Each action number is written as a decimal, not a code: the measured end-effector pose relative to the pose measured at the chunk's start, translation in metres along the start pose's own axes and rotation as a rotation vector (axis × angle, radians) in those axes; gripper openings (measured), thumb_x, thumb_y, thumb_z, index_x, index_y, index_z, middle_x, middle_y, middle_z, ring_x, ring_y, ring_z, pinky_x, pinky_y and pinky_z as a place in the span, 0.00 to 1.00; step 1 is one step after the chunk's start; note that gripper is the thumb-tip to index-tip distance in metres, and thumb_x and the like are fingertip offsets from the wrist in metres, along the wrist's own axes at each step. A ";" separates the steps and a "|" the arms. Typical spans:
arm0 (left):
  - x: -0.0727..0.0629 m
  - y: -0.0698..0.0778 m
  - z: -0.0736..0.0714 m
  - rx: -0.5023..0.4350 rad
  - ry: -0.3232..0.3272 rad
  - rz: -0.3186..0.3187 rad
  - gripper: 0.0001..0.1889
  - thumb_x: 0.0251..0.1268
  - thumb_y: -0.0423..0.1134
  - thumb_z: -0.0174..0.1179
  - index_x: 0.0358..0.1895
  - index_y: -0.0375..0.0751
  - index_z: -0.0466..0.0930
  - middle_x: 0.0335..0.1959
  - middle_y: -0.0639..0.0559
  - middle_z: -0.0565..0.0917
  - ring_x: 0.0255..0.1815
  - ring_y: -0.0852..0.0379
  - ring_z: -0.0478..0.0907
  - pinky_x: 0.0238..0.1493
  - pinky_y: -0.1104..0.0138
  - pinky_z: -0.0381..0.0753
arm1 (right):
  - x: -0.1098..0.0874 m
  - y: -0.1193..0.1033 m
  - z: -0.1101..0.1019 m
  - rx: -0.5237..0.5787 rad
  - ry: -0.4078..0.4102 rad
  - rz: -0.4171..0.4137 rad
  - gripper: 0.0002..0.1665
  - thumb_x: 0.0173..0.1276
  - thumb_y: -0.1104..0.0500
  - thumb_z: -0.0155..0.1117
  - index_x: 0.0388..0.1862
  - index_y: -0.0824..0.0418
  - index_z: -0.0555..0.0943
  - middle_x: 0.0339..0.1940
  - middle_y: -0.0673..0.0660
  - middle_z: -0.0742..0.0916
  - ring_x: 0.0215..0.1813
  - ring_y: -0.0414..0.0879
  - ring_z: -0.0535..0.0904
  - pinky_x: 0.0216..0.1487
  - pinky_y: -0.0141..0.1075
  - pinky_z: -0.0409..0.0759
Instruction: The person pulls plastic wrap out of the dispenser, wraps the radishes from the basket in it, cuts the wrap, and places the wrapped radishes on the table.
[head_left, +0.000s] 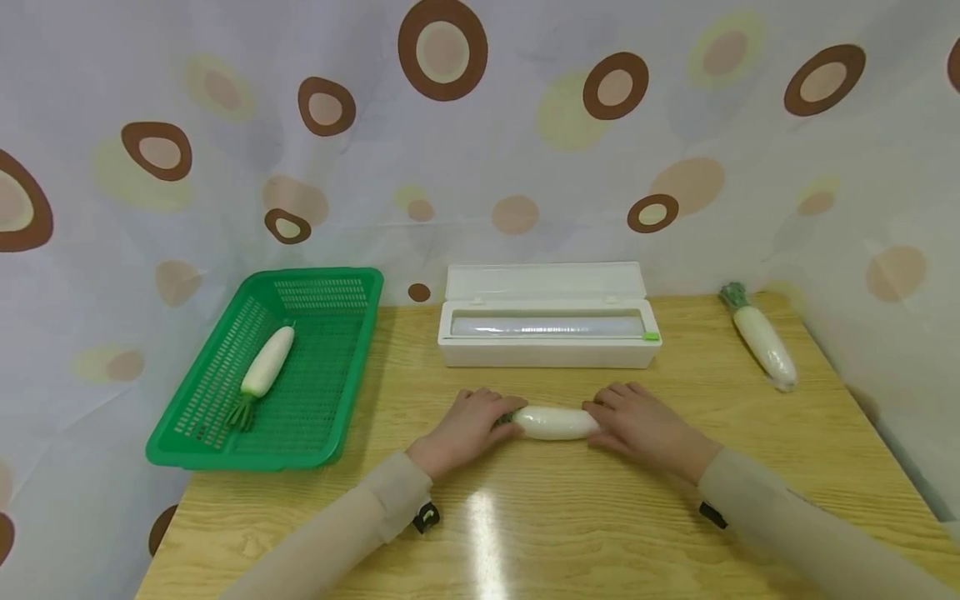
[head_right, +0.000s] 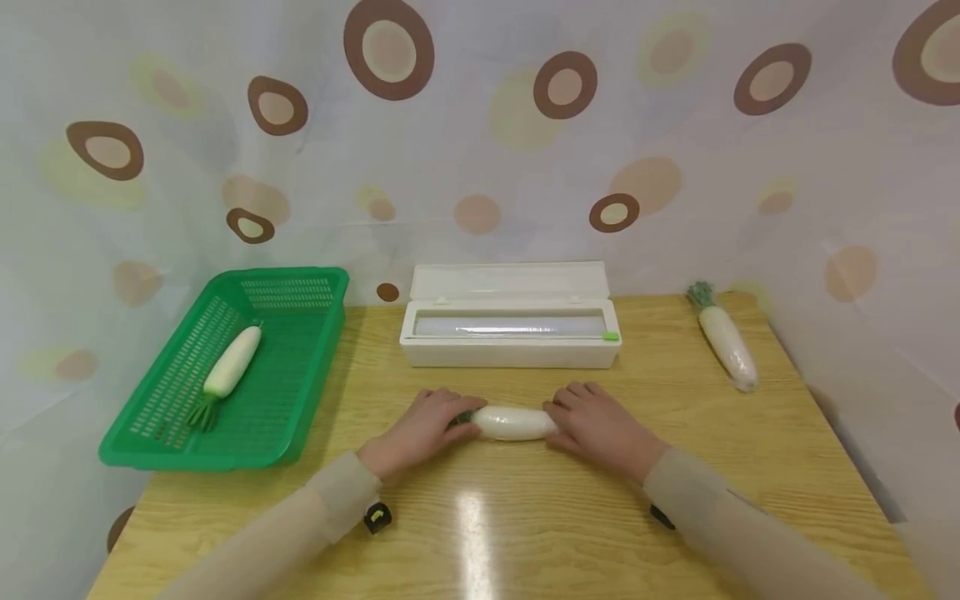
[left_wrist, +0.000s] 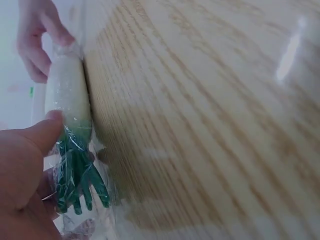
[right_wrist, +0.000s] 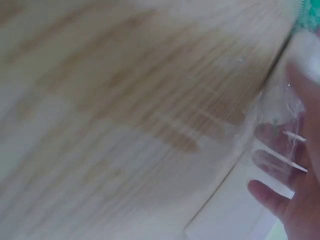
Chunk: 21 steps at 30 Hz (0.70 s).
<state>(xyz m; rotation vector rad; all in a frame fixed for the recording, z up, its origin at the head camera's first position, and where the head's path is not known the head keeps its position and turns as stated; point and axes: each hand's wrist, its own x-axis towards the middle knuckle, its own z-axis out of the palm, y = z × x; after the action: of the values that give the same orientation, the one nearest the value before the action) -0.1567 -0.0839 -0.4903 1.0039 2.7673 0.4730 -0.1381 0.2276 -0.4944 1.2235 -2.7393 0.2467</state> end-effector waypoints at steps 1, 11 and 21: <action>0.000 0.000 0.000 0.011 0.005 0.000 0.26 0.76 0.54 0.60 0.72 0.52 0.77 0.59 0.52 0.86 0.59 0.50 0.79 0.61 0.48 0.73 | 0.002 0.001 0.001 0.002 0.003 0.002 0.25 0.71 0.47 0.72 0.57 0.64 0.85 0.47 0.55 0.85 0.52 0.53 0.81 0.55 0.52 0.79; 0.005 0.000 0.007 0.190 0.017 -0.004 0.27 0.73 0.50 0.66 0.72 0.51 0.78 0.61 0.54 0.84 0.61 0.52 0.77 0.61 0.51 0.73 | 0.007 0.004 0.003 0.097 -0.035 0.054 0.23 0.72 0.52 0.71 0.58 0.65 0.82 0.44 0.53 0.85 0.47 0.49 0.80 0.51 0.50 0.79; 0.006 0.009 0.001 0.214 -0.010 -0.028 0.36 0.71 0.66 0.61 0.72 0.46 0.76 0.61 0.50 0.82 0.61 0.49 0.76 0.61 0.47 0.71 | 0.011 0.006 0.002 0.138 -0.078 0.087 0.18 0.73 0.52 0.71 0.55 0.61 0.82 0.46 0.52 0.86 0.48 0.48 0.81 0.51 0.49 0.80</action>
<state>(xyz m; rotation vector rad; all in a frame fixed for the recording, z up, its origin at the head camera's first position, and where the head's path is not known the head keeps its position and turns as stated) -0.1552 -0.0732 -0.4880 1.0043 2.8649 0.1697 -0.1494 0.2234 -0.4945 1.1709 -2.8894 0.4124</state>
